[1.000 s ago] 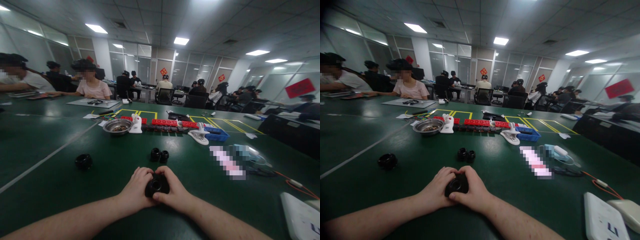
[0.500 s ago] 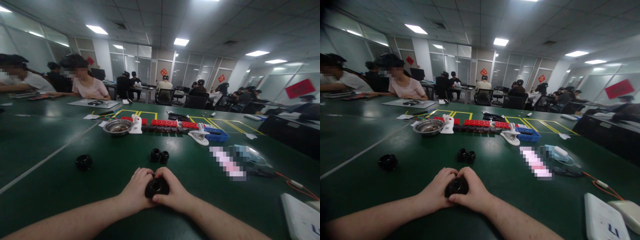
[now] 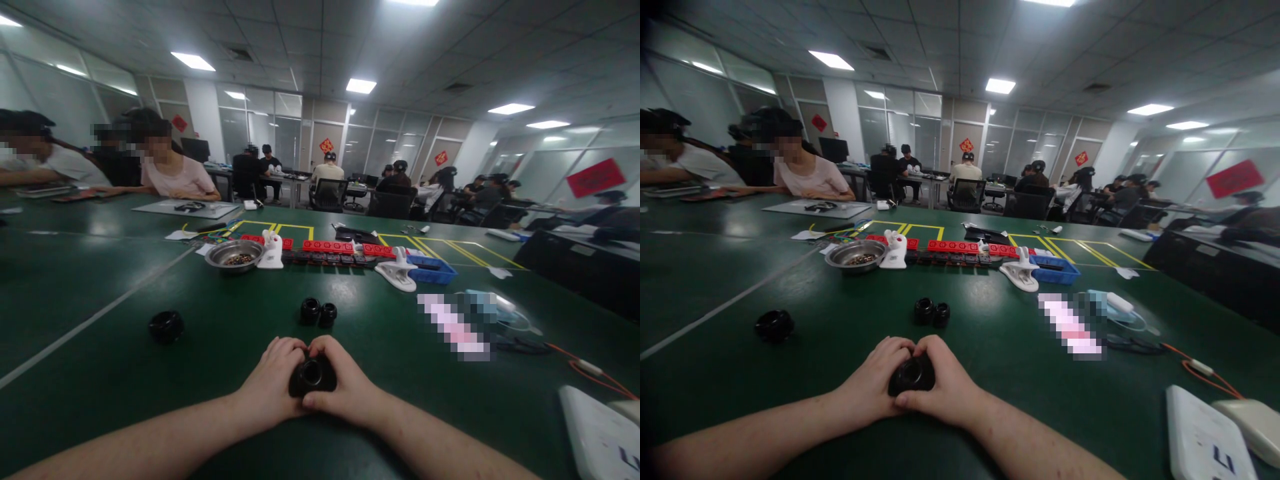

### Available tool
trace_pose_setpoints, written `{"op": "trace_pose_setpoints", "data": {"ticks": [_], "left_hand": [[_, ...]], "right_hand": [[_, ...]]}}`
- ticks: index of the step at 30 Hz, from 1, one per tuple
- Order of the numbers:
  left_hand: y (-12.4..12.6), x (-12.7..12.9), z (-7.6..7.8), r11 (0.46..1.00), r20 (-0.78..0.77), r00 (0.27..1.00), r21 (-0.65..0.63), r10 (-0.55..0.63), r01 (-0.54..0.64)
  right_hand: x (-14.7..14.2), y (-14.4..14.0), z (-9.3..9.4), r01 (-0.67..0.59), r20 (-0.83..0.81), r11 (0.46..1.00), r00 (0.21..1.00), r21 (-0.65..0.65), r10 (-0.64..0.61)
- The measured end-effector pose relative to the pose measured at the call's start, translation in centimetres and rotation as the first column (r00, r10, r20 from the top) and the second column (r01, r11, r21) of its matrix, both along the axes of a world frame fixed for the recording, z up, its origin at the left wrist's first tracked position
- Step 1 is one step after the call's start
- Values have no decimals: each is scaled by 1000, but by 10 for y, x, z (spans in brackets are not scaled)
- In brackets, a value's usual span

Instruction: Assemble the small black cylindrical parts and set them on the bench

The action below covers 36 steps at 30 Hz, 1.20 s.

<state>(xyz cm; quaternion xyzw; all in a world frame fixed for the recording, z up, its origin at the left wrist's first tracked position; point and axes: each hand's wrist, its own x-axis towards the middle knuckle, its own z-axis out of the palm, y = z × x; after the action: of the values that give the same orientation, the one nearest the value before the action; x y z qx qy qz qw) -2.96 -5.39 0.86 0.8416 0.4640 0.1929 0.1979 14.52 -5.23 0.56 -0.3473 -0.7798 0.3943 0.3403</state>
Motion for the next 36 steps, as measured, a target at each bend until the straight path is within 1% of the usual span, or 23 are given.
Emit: {"op": "trace_pose_setpoints", "data": {"ticks": [3,4,5,7,9,10,12,14,15,17,18,20,22,23,25,28,31,33,36], "left_hand": [[0,0,-1,1000,-3,1000,-2,-3,3],[0,0,-1,1000,-2,1000,-6,-2,2],[-1,0,0,1000,1,1000,-10,2,-2],[-1,0,1,1000,8,1000,-14,7,-7],[-2,0,2,1000,6,1000,-12,3,-3],[-2,0,3,1000,0,1000,-10,1,-1],[-1,0,3,1000,-12,1000,-9,-2,2],[0,0,2,1000,-13,1000,-8,-3,2],[0,0,2,1000,-9,1000,-7,-4,4],[0,0,2,1000,2,1000,-7,-4,4],[-1,0,2,1000,8,1000,-10,-1,1],[-1,0,3,1000,14,1000,-23,7,-6],[-2,0,3,1000,13,1000,-29,9,-9],[-2,0,3,1000,10,1000,-28,8,-8],[-2,0,2,1000,5,1000,-18,5,-5],[0,-1,-1,1000,6,1000,7,-5,5],[1,-1,-2,1000,18,1000,16,-6,5],[0,-1,-1,1000,21,1000,-2,4,-4],[-1,0,2,1000,21,1000,-28,10,-9]], "right_hand": [[-1,2,0,29,31,999,999,41,-31],[-1,3,1,22,38,998,999,61,-24],[-1,3,3,-4,38,997,999,83,1],[-1,3,6,-92,22,989,996,113,90],[1,2,7,-161,5,981,987,110,162],[1,1,7,-166,-3,982,986,93,167],[2,0,6,-127,-10,991,992,40,128],[1,0,3,-53,-6,999,999,-8,53],[1,0,2,-20,4,1000,1000,-15,20],[0,1,2,11,31,1000,999,19,-12],[-1,2,3,-2,39,999,999,49,0],[-1,2,6,-74,34,992,997,104,70],[0,2,9,-136,14,984,991,112,136],[0,1,10,-147,6,984,989,95,147],[1,0,9,-125,-8,991,992,47,125],[2,0,4,-41,-21,999,999,-4,41],[0,2,0,35,10,999,999,23,-36],[0,3,1,24,26,997,999,71,-26],[1,3,4,-88,-9,990,996,107,90]]}}
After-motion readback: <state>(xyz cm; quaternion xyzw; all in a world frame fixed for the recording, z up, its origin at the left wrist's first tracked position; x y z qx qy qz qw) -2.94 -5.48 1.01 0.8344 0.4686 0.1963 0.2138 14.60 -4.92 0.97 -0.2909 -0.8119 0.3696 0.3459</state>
